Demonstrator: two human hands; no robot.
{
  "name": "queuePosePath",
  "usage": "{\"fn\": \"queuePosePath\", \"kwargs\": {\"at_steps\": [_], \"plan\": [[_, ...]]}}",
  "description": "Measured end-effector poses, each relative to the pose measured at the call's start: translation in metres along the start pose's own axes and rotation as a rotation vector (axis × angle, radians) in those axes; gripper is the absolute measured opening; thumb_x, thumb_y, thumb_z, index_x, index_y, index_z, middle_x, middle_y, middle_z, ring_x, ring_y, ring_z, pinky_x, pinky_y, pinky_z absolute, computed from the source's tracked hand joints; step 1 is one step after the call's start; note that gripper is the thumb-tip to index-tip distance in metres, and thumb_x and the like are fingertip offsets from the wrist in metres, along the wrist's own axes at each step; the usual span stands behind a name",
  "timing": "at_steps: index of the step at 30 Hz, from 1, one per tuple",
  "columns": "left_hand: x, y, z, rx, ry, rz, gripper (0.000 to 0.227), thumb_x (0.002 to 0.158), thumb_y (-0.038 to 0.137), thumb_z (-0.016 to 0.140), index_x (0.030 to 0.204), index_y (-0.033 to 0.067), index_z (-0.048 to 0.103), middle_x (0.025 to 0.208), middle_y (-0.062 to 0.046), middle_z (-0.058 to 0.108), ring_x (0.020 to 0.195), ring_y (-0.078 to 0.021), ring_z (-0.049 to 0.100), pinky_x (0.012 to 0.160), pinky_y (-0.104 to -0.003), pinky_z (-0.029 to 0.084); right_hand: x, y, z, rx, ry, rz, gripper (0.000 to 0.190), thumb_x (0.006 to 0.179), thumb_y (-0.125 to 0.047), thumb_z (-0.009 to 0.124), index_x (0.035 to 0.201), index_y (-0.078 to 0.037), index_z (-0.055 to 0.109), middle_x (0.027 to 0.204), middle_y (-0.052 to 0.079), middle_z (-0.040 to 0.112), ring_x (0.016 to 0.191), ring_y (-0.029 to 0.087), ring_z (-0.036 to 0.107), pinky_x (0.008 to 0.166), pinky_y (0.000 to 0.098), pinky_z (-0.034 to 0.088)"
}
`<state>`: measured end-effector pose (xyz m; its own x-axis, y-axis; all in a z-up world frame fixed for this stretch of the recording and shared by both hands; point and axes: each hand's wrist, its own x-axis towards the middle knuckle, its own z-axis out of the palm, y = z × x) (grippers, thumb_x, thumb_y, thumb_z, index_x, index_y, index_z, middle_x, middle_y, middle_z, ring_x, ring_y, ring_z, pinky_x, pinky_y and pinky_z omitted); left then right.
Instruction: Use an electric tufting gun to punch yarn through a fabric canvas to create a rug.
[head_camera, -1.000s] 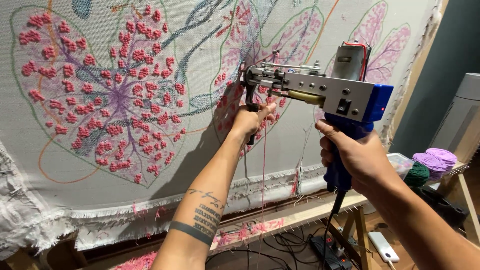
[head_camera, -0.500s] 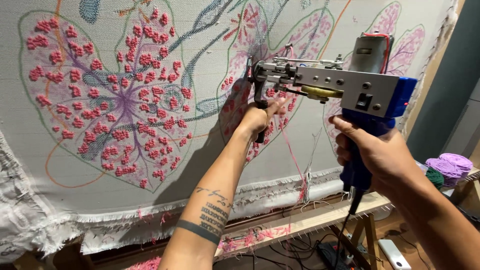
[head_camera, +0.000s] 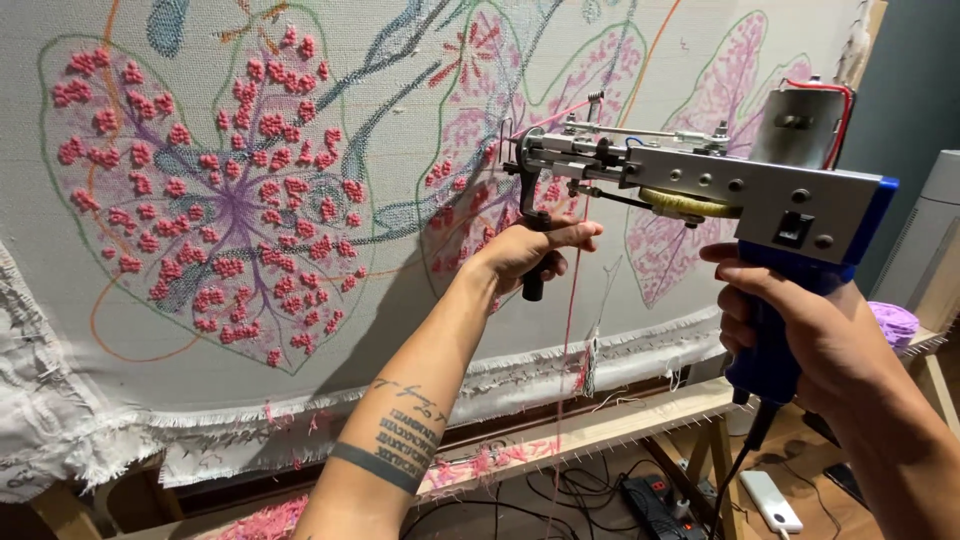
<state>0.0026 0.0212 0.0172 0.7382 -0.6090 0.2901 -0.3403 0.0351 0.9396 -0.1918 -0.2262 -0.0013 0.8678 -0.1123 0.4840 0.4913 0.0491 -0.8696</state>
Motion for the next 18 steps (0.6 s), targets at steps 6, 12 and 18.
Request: {"fn": "queuePosePath", "kwargs": {"at_steps": [6, 12, 18], "plan": [[0.024, -0.019, -0.004, 0.096, 0.013, 0.043, 0.036, 0.084, 0.031, 0.089, 0.099, 0.0025, 0.074, 0.079, -0.001, 0.067, 0.067, -0.0091, 0.062, 0.058, -0.025, 0.047, -0.004, -0.003, -0.014, 0.012, 0.006, -0.015, 0.036, 0.098, -0.016, 0.066, 0.126, 0.006, 0.068, 0.072, 0.003, 0.047, 0.060, 0.017, 0.046, 0.053, 0.0342, 0.040], [0.012, -0.021, 0.008, 0.102, 0.046, 0.024, 0.035, 0.081, 0.034, 0.086, 0.104, 0.0082, 0.080, 0.081, 0.001, 0.070, 0.066, -0.0082, 0.060, 0.055, -0.024, 0.045, -0.007, -0.005, -0.005, -0.042, 0.004, 0.011, 0.031, 0.093, -0.015, 0.065, 0.116, 0.006, 0.066, 0.070, 0.003, 0.048, 0.058, 0.015, 0.045, 0.050, 0.0329, 0.038], [0.015, -0.037, 0.000, 0.069, 0.063, 0.009, 0.039, 0.082, 0.039, 0.083, 0.110, 0.0145, 0.078, 0.094, 0.003, 0.076, 0.069, -0.0066, 0.060, 0.057, -0.022, 0.046, 0.000, 0.001, 0.006, 0.025, -0.063, 0.003, 0.029, 0.092, -0.013, 0.067, 0.116, 0.004, 0.066, 0.071, 0.000, 0.047, 0.059, 0.013, 0.044, 0.051, 0.0309, 0.039]]}}
